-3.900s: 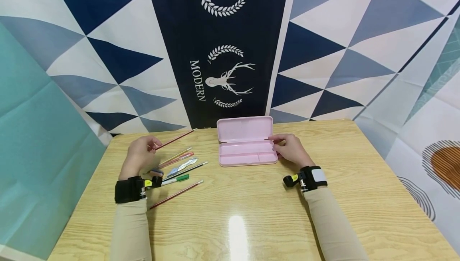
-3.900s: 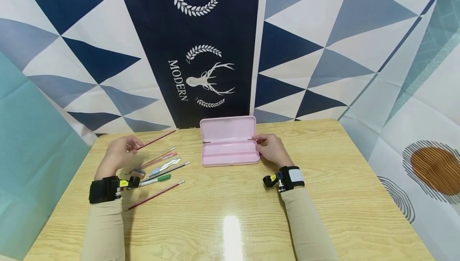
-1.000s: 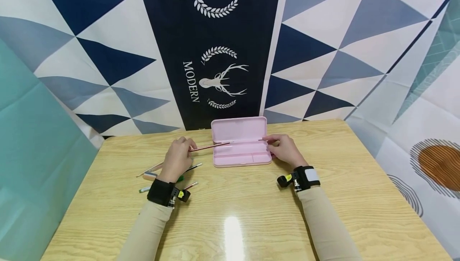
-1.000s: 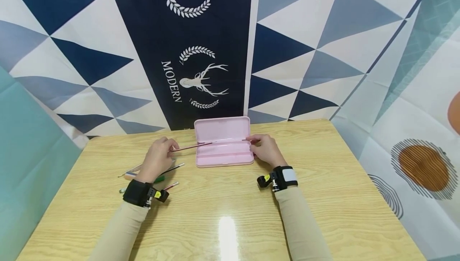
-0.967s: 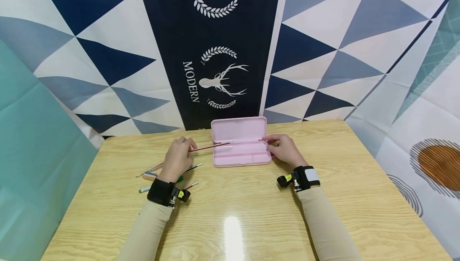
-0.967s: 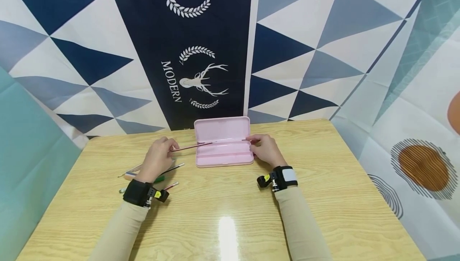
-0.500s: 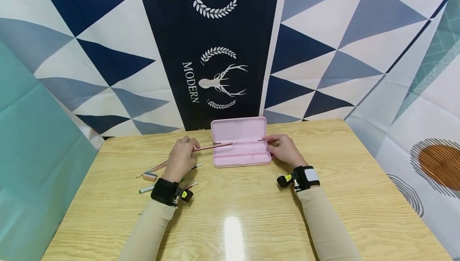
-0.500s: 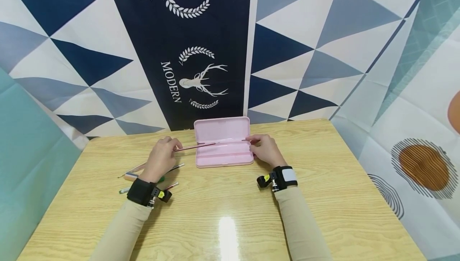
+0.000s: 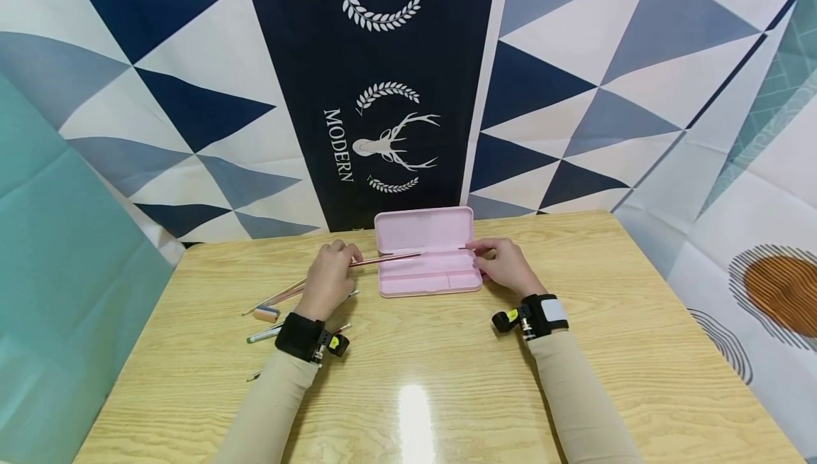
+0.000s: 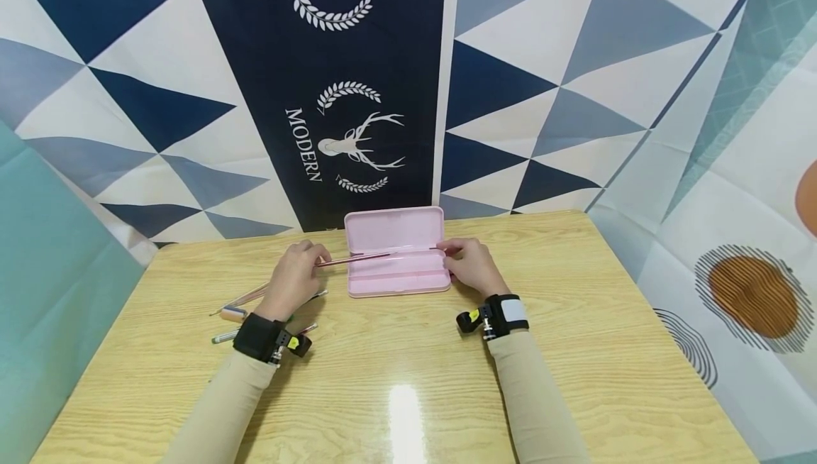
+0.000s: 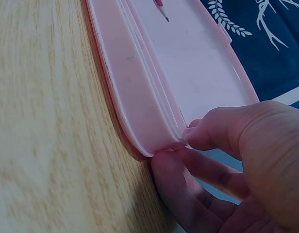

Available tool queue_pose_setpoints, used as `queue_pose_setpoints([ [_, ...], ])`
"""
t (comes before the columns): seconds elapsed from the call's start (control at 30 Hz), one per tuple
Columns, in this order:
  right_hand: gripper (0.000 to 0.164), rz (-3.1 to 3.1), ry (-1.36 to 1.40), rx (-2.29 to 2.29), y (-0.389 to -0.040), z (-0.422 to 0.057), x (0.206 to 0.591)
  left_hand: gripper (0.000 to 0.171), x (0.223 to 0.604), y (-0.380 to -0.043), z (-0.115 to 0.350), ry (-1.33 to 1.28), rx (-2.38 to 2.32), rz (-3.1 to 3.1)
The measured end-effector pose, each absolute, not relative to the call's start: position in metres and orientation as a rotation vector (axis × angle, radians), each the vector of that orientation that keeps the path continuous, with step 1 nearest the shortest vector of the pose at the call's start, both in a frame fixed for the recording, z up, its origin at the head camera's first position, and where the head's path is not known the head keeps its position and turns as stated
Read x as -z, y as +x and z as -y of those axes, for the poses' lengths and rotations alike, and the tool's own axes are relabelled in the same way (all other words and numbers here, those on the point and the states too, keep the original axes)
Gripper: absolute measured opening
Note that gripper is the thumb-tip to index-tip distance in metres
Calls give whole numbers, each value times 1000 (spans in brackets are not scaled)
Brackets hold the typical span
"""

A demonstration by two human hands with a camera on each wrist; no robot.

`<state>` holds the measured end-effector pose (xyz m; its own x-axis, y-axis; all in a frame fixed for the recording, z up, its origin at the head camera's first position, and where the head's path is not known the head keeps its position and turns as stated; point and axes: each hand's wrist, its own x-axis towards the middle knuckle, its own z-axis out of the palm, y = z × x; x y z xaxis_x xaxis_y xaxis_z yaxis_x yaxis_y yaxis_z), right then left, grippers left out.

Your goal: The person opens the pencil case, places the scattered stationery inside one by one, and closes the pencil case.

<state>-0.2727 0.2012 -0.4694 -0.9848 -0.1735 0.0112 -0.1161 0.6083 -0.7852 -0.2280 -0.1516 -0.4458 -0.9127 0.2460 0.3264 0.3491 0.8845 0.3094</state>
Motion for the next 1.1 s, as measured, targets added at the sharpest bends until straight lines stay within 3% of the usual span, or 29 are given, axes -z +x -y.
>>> queue_pose_setpoints([
  [1.1,32,-2761,-239,1325,-271,-200,467,38,448,-239,126,-510,519,2790],
])
